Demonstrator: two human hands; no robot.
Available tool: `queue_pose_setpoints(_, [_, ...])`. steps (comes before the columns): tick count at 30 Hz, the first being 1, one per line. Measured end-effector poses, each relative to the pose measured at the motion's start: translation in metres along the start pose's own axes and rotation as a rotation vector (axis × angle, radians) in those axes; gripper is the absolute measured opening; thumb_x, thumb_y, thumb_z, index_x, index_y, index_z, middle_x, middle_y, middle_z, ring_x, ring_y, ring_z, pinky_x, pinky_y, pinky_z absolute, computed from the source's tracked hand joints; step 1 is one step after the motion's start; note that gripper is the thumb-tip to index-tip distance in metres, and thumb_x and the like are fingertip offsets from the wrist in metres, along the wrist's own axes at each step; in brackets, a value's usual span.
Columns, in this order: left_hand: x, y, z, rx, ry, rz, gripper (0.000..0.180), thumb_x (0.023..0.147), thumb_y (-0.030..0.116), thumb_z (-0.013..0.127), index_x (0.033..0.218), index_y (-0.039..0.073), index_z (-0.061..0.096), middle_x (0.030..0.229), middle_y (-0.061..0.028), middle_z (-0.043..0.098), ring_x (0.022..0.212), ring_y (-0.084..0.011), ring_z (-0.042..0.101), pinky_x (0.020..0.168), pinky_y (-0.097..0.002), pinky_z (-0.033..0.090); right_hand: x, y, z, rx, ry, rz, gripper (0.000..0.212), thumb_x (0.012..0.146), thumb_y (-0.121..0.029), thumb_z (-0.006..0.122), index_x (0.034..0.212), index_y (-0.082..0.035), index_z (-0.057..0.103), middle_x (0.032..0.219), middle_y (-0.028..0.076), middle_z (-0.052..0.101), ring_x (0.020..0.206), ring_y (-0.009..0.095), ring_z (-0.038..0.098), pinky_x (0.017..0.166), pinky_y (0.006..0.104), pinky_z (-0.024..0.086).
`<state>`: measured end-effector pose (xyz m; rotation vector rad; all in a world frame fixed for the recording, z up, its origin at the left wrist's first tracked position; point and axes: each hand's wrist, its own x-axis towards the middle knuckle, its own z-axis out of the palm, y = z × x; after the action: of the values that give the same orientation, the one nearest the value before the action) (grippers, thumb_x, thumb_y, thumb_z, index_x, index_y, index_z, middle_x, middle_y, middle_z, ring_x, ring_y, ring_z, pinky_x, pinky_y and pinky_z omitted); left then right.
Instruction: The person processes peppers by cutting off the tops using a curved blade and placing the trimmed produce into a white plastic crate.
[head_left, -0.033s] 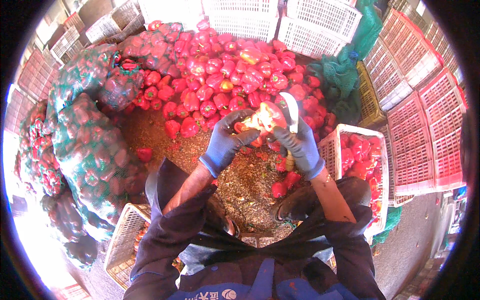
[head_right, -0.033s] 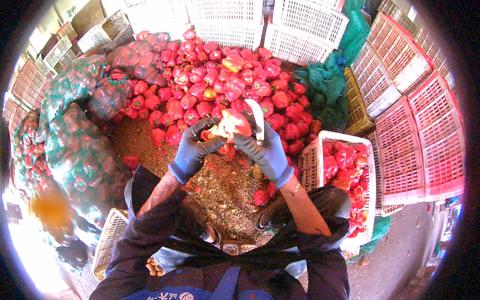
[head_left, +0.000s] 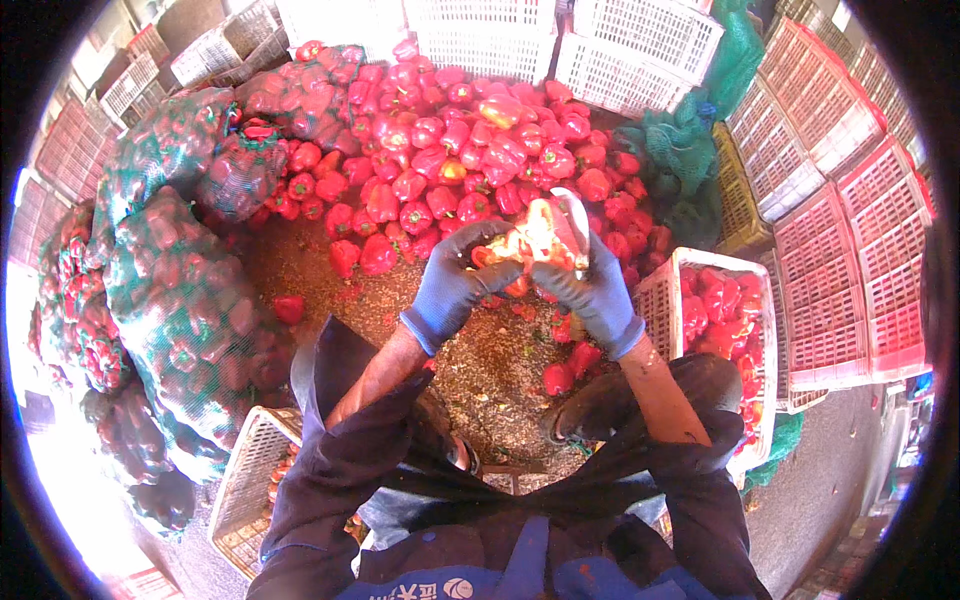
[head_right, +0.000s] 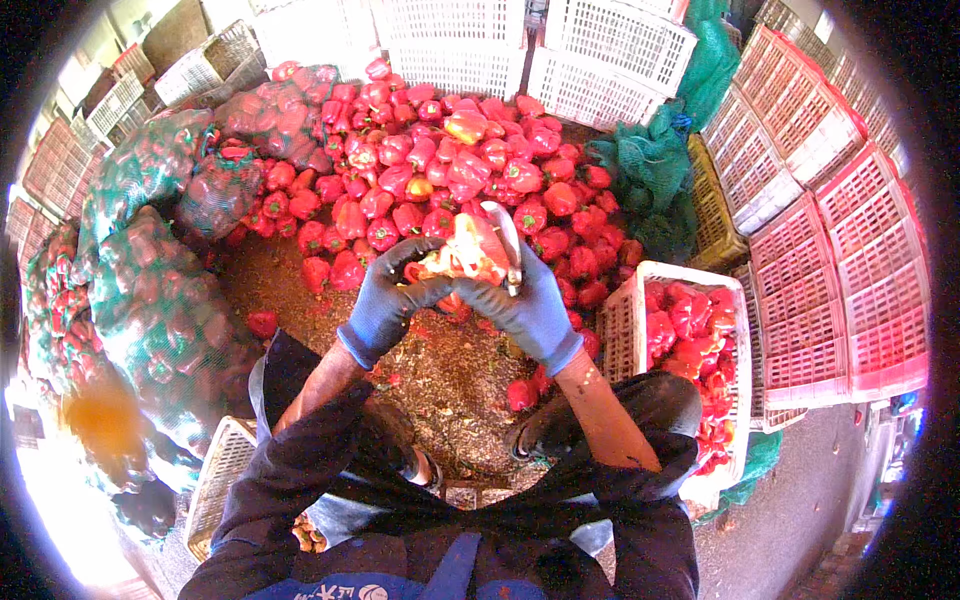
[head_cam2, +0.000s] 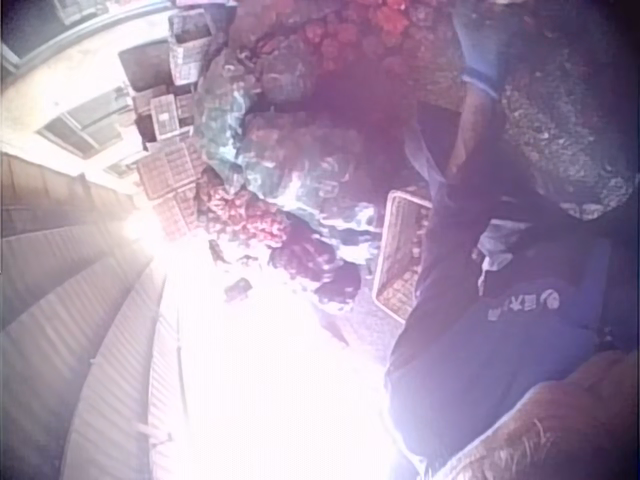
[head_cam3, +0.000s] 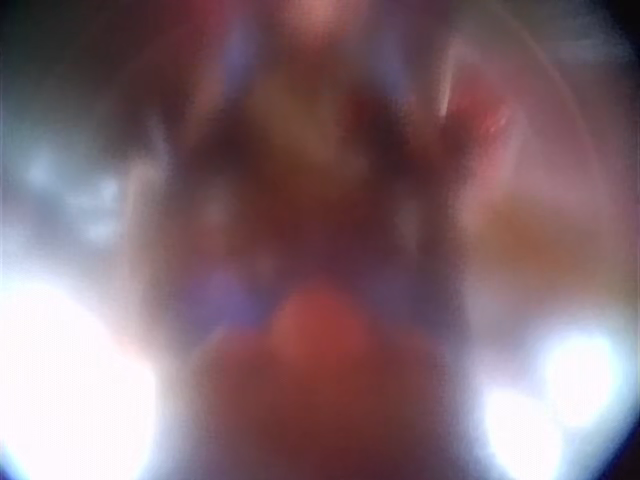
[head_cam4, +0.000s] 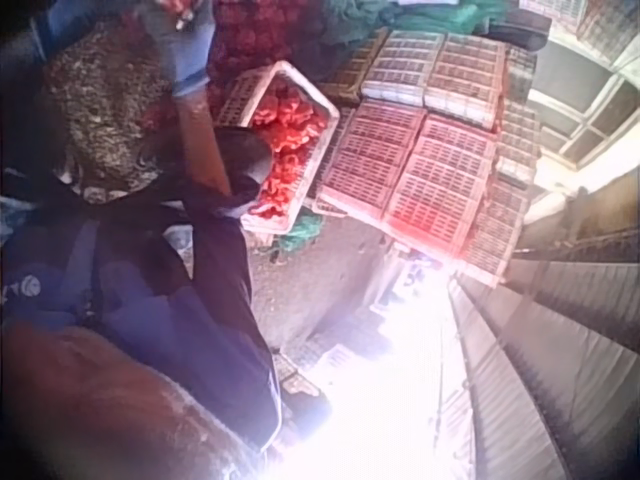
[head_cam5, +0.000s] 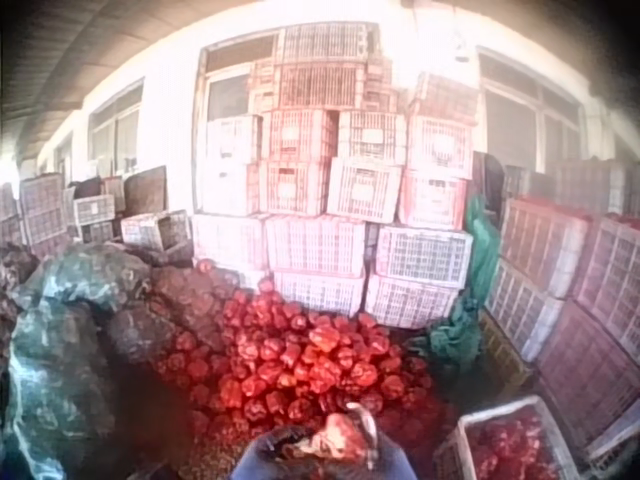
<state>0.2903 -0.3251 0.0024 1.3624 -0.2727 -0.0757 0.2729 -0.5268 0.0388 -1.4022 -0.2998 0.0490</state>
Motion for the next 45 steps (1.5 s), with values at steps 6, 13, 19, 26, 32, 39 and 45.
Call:
queue_pose_setpoints(6, [-0.002, -0.015, 0.001, -0.048, 0.014, -0.131, 0.05, 0.083, 0.011, 0.087, 0.127, 0.002, 0.064, 0.117, -0.0051, 0.07, 0.102, -0.0138, 0.066, 0.089, -0.0303, 0.058, -0.001, 0.005, -0.01, -0.242, -0.088, 0.234, 0.045, 0.093, -0.032, 0.08, 0.125, -0.003, 0.068, 0.096, -0.003, 0.072, 0.073, 0.003, 0.062, 0.059, 0.0229, 0.049])
queue_pose_setpoints(13, [-0.003, -0.003, 0.001, 0.06, -0.081, -0.057, 0.052, 0.087, 0.013, 0.083, 0.133, 0.001, 0.061, 0.115, -0.0056, 0.071, 0.104, -0.0155, 0.067, 0.091, -0.0323, 0.058, -0.007, 0.013, -0.01, -0.194, -0.108, 0.371, 0.043, 0.092, -0.039, 0.08, 0.118, -0.006, 0.071, 0.09, -0.003, 0.071, 0.065, 0.005, 0.057, 0.051, 0.0242, 0.045])
queue_pose_setpoints(19, [-0.005, 0.001, -0.003, -0.088, -0.097, -0.176, 0.05, 0.093, 0.014, 0.079, 0.136, -0.002, 0.06, 0.121, -0.0066, 0.071, 0.106, -0.0145, 0.066, 0.092, -0.0324, 0.056, -0.005, 0.014, -0.006, -0.202, -0.112, 0.381, 0.039, 0.091, -0.024, 0.08, 0.124, -0.008, 0.068, 0.098, -0.002, 0.073, 0.081, 0.007, 0.068, 0.06, 0.0254, 0.053])
queue_pose_setpoints(26, [-0.002, 0.005, 0.002, 0.459, -0.098, 0.117, 0.042, 0.088, 0.021, 0.084, 0.121, 0.001, 0.069, 0.104, -0.0082, 0.072, 0.097, -0.0149, 0.067, 0.083, -0.0315, 0.056, -0.011, 0.031, -0.005, -0.055, -0.002, 0.335, 0.036, 0.089, -0.01, 0.076, 0.123, -0.004, 0.067, 0.106, 0.002, 0.074, 0.088, 0.01, 0.07, 0.065, 0.0286, 0.057])
queue_pose_setpoints(32, [0.005, 0.022, -0.014, 0.683, -0.294, 0.088, 0.042, 0.074, 0.028, 0.091, 0.1, 0.004, 0.069, 0.088, -0.0109, 0.068, 0.079, -0.0232, 0.066, 0.07, -0.0378, 0.054, -0.019, 0.04, -0.011, -0.169, -0.112, 0.201, 0.042, 0.089, -0.007, 0.075, 0.129, -0.001, 0.064, 0.115, 0.003, 0.072, 0.103, 0.01, 0.066, 0.09, 0.0308, 0.055])
queue_pose_setpoints(39, [-0.002, 0.001, 0.008, 0.848, 0.025, 0.402, 0.037, 0.069, 0.021, 0.084, 0.097, 0.005, 0.065, 0.085, -0.0156, 0.065, 0.081, -0.0386, 0.065, 0.068, -0.0471, 0.052, -0.009, 0.052, -0.011, -0.092, 0.07, 0.316, 0.036, 0.09, -0.007, 0.073, 0.124, 0.002, 0.066, 0.113, 0.004, 0.072, 0.099, 0.01, 0.064, 0.087, 0.0309, 0.054])
queue_pose_setpoints(45, [0.004, -0.022, 0.008, 0.843, 0.112, 0.443, 0.034, 0.072, 0.019, 0.082, 0.097, 0.004, 0.065, 0.084, -0.0175, 0.064, 0.083, -0.0392, 0.065, 0.069, -0.0471, 0.053, -0.005, 0.051, -0.005, -0.224, 0.074, 0.206, 0.028, 0.093, -0.008, 0.07, 0.119, 0.002, 0.07, 0.11, 0.005, 0.074, 0.097, 0.011, 0.065, 0.088, 0.031, 0.054])
